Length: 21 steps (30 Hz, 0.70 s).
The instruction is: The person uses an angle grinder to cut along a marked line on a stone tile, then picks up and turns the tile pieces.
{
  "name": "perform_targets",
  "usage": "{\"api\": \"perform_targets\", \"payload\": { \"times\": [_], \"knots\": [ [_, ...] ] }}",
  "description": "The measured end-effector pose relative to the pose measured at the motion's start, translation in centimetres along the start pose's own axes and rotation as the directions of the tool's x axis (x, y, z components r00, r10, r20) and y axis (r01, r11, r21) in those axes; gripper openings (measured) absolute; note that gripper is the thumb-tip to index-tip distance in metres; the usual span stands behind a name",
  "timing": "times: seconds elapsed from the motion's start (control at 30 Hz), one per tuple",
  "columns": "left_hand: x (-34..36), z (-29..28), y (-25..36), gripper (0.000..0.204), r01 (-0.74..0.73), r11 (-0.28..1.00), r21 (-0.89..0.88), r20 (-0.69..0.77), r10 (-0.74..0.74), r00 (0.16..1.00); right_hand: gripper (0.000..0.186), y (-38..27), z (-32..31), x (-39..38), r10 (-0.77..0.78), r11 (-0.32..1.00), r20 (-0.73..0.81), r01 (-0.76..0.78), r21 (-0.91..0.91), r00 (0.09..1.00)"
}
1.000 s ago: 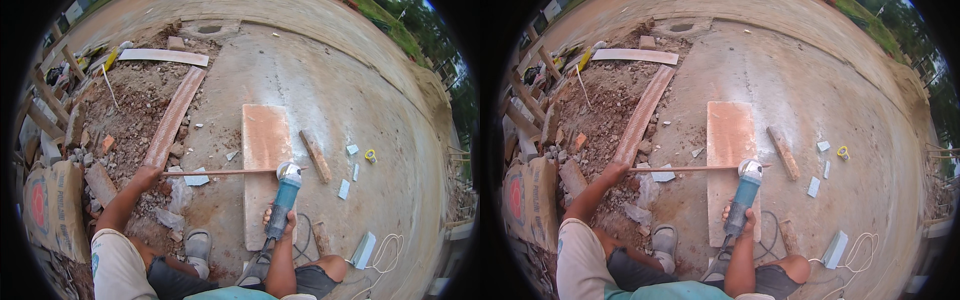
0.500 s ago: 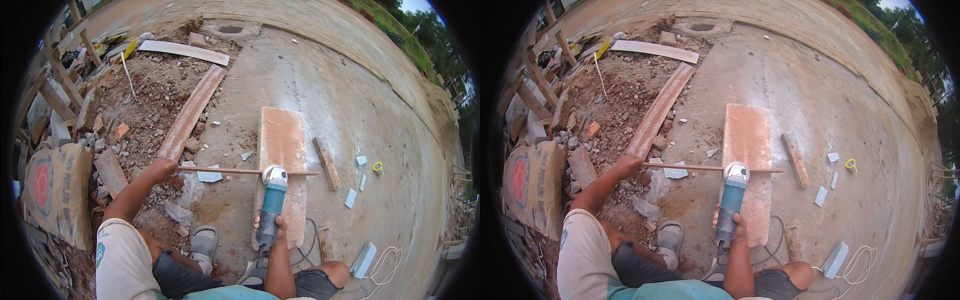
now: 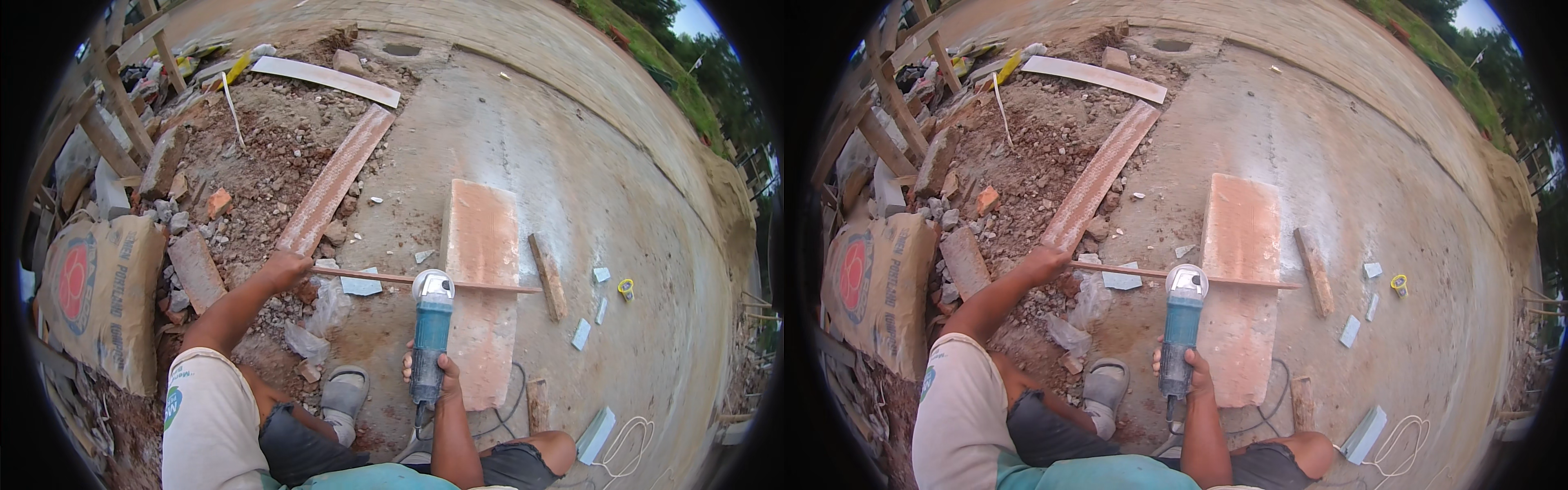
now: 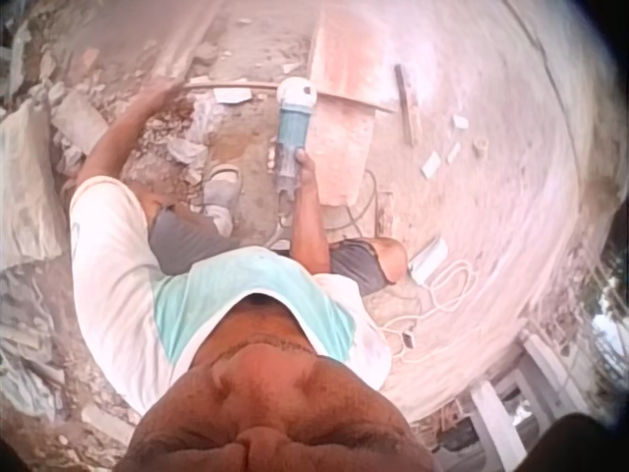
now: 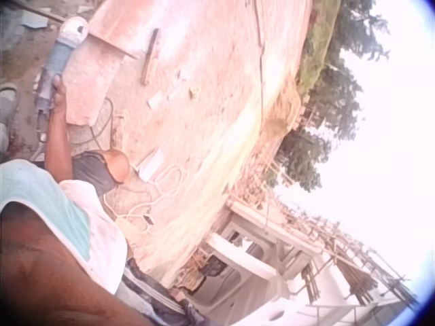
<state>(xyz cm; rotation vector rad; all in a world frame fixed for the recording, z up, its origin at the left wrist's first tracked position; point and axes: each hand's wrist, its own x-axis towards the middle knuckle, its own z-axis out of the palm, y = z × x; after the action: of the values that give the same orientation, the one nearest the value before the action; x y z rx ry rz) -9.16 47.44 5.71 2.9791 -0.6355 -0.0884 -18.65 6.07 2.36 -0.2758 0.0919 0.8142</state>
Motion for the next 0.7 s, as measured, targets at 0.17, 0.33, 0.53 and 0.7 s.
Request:
{"api": "perform_targets", "payload": {
  "times": [0.17, 0.33, 0.53, 0.7],
  "knots": [
    [-0.2, 0.4, -0.4, 0.007, -0.009, 1.0, -0.025, -0.003, 0.009, 1.0, 0.077, 0.9, 0.2, 0.7, 0.027, 1.0, 0.028, -0.027, 0.01, 0.999],
    [-0.1, 0.8, -0.6, 0.007, -0.03, 0.999, -0.037, -0.015, 0.029, 0.999, 0.077, 1.4, 0.4, 1.2, 0.047, 0.999, 0.027, -0.047, 0.004, 0.999],
    [-0.2, 1.7, -1.2, 0.007, -0.047, 0.998, -0.041, -0.052, 0.044, 0.998, 0.077, 2.2, 0.5, 2.0, 0.076, 0.997, 0.037, -0.076, -0.004, 0.996],
    [-0.3, 1.7, -1.2, 0.007, -0.064, 0.996, -0.06, -0.06, 0.061, 0.996, 0.081, 3.0, 1.2, 2.7, 0.12, 0.992, -0.017, -0.12, -0.033, 0.993]
  ]
}}
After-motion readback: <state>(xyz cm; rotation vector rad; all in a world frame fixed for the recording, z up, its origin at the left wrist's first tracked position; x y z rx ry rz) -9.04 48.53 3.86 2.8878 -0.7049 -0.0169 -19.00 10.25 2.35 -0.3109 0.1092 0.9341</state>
